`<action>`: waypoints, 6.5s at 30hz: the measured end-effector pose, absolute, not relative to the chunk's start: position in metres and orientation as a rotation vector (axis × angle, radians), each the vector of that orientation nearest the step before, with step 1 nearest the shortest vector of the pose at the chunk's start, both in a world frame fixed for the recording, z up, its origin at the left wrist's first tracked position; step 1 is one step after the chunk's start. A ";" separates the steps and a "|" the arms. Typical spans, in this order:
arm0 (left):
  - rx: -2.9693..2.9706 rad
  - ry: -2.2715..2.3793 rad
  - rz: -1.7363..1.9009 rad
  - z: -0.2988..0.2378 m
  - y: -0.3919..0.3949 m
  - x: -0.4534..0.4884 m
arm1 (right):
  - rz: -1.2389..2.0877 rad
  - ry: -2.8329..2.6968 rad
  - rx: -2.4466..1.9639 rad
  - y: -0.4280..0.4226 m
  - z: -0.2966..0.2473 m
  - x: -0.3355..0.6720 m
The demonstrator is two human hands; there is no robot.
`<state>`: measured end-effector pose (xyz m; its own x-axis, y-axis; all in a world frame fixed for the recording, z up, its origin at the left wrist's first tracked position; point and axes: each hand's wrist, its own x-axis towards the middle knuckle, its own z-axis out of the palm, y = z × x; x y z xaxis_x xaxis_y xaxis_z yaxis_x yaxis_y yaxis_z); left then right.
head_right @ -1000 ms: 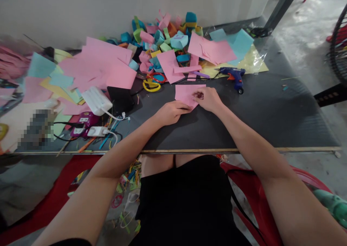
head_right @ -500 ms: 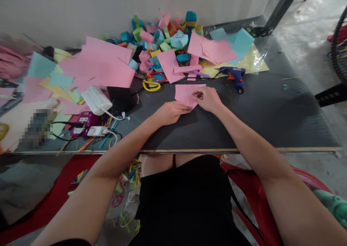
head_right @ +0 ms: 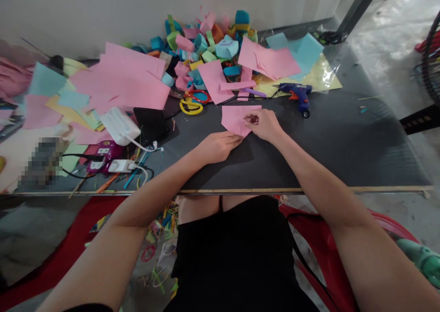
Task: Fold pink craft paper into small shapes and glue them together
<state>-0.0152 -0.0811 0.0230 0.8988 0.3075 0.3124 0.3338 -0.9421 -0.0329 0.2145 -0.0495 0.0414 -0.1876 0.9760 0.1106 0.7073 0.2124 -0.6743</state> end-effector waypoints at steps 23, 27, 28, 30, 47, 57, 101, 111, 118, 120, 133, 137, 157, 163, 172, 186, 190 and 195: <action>-2.902 -0.578 -0.546 0.021 -0.085 -0.009 | 0.221 -2.246 -1.351 -0.057 0.035 0.223; -2.940 -0.638 -0.529 0.021 -0.085 -0.009 | 0.168 -2.310 -1.394 -0.058 0.034 0.229; -2.945 -0.645 -0.529 0.021 -0.085 -0.009 | 0.170 -2.311 -1.414 -0.057 0.030 0.231; -2.945 -0.643 -0.536 0.021 -0.085 -0.010 | 0.191 -2.294 -1.458 -0.052 0.021 0.236; -3.027 -0.681 -0.585 0.022 -0.085 -0.012 | 0.322 -2.127 -1.654 -0.038 0.023 0.260; -3.140 -0.819 -0.706 0.018 -0.076 -0.014 | 0.369 -2.369 -1.285 -0.063 0.051 0.223; -3.001 -0.797 -0.623 0.016 -0.077 -0.012 | 0.545 -2.157 -1.329 -0.042 0.019 0.230; -2.998 -0.845 -0.615 0.020 -0.078 -0.010 | 0.595 -2.099 -1.397 -0.039 0.020 0.231; -3.027 -0.810 -0.569 0.019 -0.076 -0.010 | 0.519 -1.995 -1.487 -0.032 0.020 0.234; -3.041 -0.818 -0.577 0.019 -0.076 -0.010 | 0.488 -1.971 -1.494 -0.028 0.017 0.237; -3.068 -0.859 -0.541 0.023 -0.077 -0.009 | 0.292 -1.930 -1.500 -0.016 0.002 0.249; -3.078 -0.872 -0.549 0.024 -0.078 -0.008 | 0.251 -1.925 -1.474 -0.012 0.001 0.250; -2.935 -1.301 -0.653 0.018 -0.074 -0.008 | 0.299 -2.351 -1.254 -0.048 0.027 0.219; -2.928 -1.335 -0.578 0.020 -0.076 -0.005 | 0.269 -2.352 -1.290 -0.050 0.029 0.219; -2.917 -1.268 -0.657 0.012 -0.073 -0.007 | 0.226 -2.358 -1.303 -0.051 0.030 0.216; -2.928 -1.221 -0.626 0.011 -0.072 -0.009 | 0.288 -2.285 -1.321 -0.051 0.025 0.218; -2.922 -1.161 -0.596 0.020 -0.077 -0.009 | 0.301 -2.262 -1.332 -0.050 0.023 0.218; -2.933 -0.987 -0.537 0.027 -0.082 -0.009 | 0.357 -2.230 -1.350 -0.047 0.021 0.221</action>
